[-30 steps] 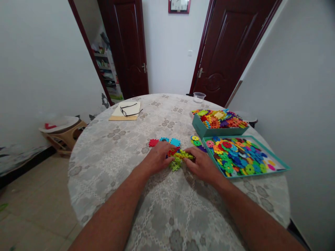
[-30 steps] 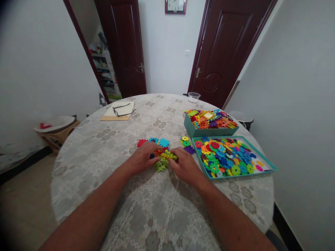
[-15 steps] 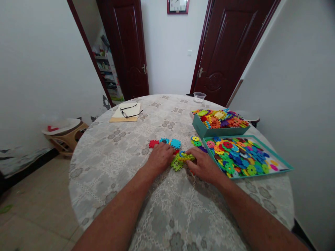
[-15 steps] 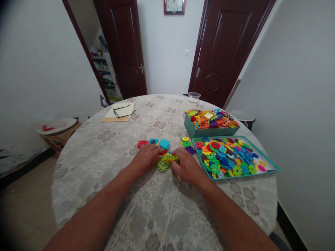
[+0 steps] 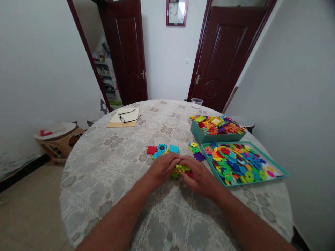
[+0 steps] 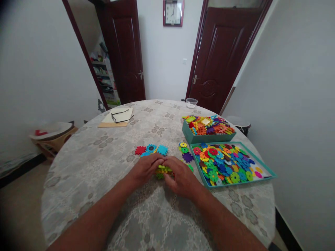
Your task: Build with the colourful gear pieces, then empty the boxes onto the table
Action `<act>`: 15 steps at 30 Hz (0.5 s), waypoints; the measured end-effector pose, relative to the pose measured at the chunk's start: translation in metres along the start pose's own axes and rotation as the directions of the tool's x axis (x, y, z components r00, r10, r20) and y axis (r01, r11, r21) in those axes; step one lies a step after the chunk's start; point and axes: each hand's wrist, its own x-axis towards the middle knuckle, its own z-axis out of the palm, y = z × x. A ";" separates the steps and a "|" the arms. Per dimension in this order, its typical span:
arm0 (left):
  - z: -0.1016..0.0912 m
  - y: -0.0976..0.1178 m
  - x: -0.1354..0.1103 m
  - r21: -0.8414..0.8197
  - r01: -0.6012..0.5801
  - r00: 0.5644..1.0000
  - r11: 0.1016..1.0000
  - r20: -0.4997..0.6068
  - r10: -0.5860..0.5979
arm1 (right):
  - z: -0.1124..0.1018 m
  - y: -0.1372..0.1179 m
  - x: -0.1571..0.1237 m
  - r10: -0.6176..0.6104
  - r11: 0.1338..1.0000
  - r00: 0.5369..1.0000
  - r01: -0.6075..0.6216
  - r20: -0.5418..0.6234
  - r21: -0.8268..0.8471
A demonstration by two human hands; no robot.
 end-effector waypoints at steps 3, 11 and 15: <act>-0.004 0.000 0.002 -0.164 0.142 0.989 0.976 -0.017 -0.146 | 0.001 -0.003 0.001 0.056 0.998 0.998 -0.057 0.025 0.032; -0.017 0.001 0.000 -0.066 0.156 0.967 0.986 -0.194 -0.166 | -0.006 -0.016 0.012 0.327 0.929 0.942 -0.336 0.080 0.153; -0.025 -0.008 -0.001 -0.030 0.235 0.892 0.972 -0.391 -0.228 | -0.020 -0.001 0.028 0.387 0.901 0.919 -0.393 0.067 0.184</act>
